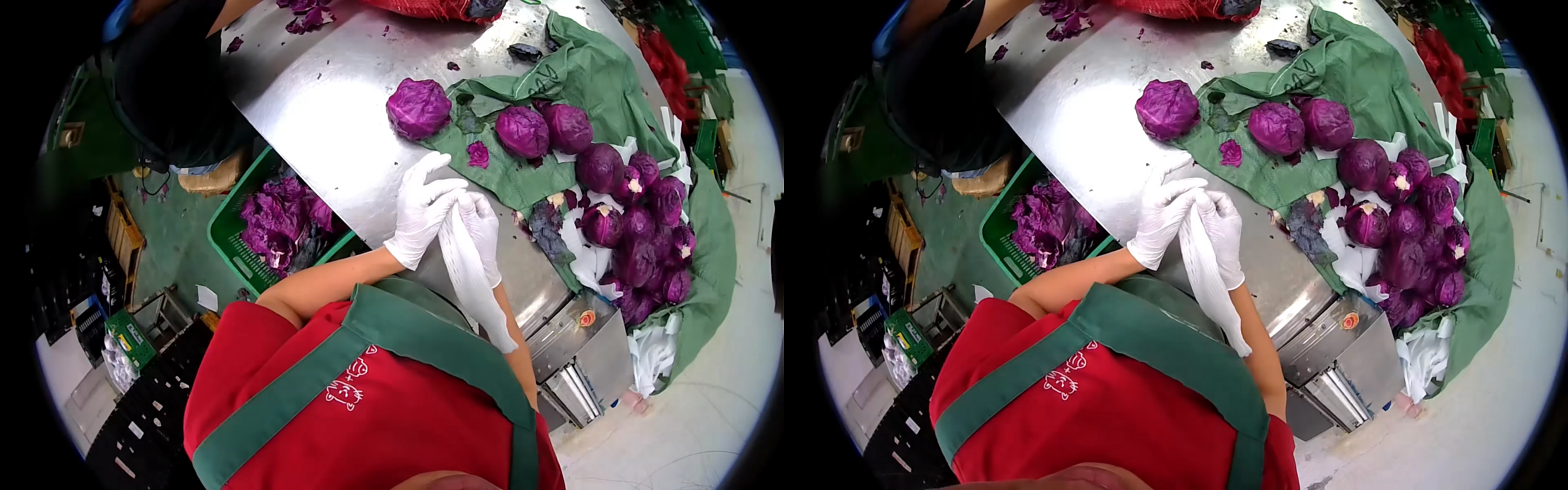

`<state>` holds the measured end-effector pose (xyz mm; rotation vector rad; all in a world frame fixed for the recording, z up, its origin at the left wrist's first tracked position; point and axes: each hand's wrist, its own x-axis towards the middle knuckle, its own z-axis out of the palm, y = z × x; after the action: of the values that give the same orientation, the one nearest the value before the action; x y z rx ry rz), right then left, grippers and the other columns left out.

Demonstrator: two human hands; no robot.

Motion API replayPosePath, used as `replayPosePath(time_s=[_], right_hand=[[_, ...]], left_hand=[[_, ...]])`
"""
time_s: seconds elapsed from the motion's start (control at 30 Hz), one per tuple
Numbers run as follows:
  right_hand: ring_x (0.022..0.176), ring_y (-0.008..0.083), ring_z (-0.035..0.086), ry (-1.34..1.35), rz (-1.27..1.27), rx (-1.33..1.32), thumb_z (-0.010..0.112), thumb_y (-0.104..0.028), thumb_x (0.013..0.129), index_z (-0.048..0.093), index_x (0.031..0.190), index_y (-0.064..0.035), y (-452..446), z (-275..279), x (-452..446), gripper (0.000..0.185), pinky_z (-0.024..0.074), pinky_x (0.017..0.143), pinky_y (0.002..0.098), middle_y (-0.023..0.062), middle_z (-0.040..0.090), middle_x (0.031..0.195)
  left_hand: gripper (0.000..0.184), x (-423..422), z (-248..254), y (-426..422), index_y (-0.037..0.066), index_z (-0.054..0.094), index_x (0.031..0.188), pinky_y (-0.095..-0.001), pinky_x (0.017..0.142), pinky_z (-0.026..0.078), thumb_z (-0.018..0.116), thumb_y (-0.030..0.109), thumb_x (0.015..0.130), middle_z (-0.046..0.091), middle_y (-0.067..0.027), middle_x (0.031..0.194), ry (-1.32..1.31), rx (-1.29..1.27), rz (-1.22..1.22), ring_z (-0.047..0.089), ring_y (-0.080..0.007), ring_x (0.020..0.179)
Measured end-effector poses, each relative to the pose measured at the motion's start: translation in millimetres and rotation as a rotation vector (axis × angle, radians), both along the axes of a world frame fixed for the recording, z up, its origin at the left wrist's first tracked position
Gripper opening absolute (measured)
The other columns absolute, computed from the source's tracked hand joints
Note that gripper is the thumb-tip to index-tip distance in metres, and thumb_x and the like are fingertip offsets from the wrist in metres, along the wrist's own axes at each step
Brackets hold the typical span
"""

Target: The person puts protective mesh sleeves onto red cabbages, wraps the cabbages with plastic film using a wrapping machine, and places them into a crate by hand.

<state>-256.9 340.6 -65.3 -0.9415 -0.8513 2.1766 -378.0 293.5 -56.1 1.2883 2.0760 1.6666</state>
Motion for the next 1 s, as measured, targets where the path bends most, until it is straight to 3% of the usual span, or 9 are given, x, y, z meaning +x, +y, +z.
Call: replayPosePath(time_s=[0.07,0.2,0.27,0.37,0.43,0.53,0.6,0.63,1.0], right_hand=[[0.083,0.0093,0.057,-0.082,-0.008,0.036,0.063,-0.019,0.096,0.059,0.098,-0.0033,3.9,-7.8,-1.5,0.016,0.0507,0.076,0.0278,0.0021,0.061,0.093],[0.073,0.0152,0.06,-0.046,0.02,-0.332,0.056,-0.03,0.1,0.056,0.09,-0.0053,37.3,46.9,-24.2,0.027,0.0542,0.07,0.0336,0.0054,0.061,0.081],[0.072,0.017,0.061,-0.004,0.124,-0.595,0.055,-0.031,0.099,0.057,0.091,-0.0057,72.9,9.3,-6.0,0.027,0.0547,0.068,0.0353,0.0069,0.062,0.08],[0.074,0.0195,0.063,-0.648,0.759,0.499,0.062,-0.03,0.093,0.059,0.091,-0.0049,96.8,8.5,-17.5,0.025,0.051,0.069,0.0351,0.0065,0.065,0.081],[0.081,0.0321,0.065,-0.946,0.511,0.855,0.062,-0.035,0.091,0.06,0.091,-0.003,120.9,-30.6,-48.2,0.032,0.0512,0.075,0.0403,0.0181,0.067,0.085],[0.095,0.0434,0.063,-1.122,0.191,0.881,0.05,-0.042,0.094,0.064,0.097,-0.0001,151.7,-1.5,-112.5,0.044,0.0493,0.085,0.0464,0.0285,0.065,0.097],[0.102,0.0451,0.061,-1.246,0.4,0.786,0.035,-0.045,0.098,0.065,0.103,-0.0001,162.6,-37.7,-136.2,0.055,0.0477,0.091,0.0488,0.029,0.065,0.101],[0.101,0.0465,0.06,-1.155,0.348,0.568,0.029,-0.045,0.1,0.065,0.103,0.0017,154.7,-48.6,-140.8,0.059,0.0469,0.091,0.0496,0.0296,0.065,0.099],[0.099,0.0209,0.063,-0.814,-0.109,0.942,0.047,-0.007,0.096,0.064,0.115,0.001,15.4,82.8,0.7,0.027,0.0477,0.088,0.0318,0.0131,0.068,0.106]], left_hand=[[0.015,0.9,-7.4,-1.1,0.004,0.07,0.098,-0.0255,0.086,0.045,0.068,0.015,0.089,0.063,-0.0059,0.111,-0.753,-0.037,-0.102,0.059,-0.013,0.099],[0.026,-32.4,16.3,-0.3,0.005,0.058,0.117,-0.024,0.083,0.047,0.054,0.024,0.1,0.063,-0.0017,0.097,-1.274,-0.198,-0.462,0.058,-0.0062,0.093],[0.025,-60.1,4.7,-11.6,0.004,0.057,0.117,-0.0246,0.079,0.049,0.055,0.022,0.099,0.063,-0.0024,0.096,-1.314,-0.482,-0.67,0.059,-0.0071,0.089],[0.025,-104.5,-69.8,-10.8,0.002,0.056,0.118,-0.0247,0.067,0.052,0.057,0.013,0.096,0.064,-0.006,0.091,-0.581,-0.547,-0.366,0.062,-0.0095,0.079],[0.024,-137.2,2.5,31.0,0.002,0.059,0.117,-0.0265,0.066,0.053,0.057,0.008,0.094,0.066,-0.0087,0.087,-0.906,-0.305,0.081,0.064,-0.0136,0.077],[0.026,-185.0,-52.4,73.9,0.002,0.061,0.119,-0.03,0.078,0.053,0.055,0.011,0.096,0.069,-0.0111,0.088,-0.392,-0.346,0.269,0.066,-0.0175,0.083],[0.032,-190.3,-54.8,91.0,0.001,0.06,0.125,-0.0326,0.088,0.051,0.053,0.015,0.097,0.07,-0.0119,0.104,-0.596,-0.688,-0.096,0.067,-0.0212,0.088],[0.037,-203.4,-137.5,92.2,0.0,0.059,0.129,-0.0325,0.091,0.05,0.052,0.019,0.098,0.067,-0.0128,0.116,-0.5,-0.583,-0.142,0.065,-0.0201,0.098],[0.056,-78.3,-4.1,1.7,0.001,0.046,0.138,-0.041,0.105,0.045,0.052,0.042,0.099,0.055,-0.0136,0.135,-1.793,-0.072,-0.696,0.054,-0.0235,0.123]])
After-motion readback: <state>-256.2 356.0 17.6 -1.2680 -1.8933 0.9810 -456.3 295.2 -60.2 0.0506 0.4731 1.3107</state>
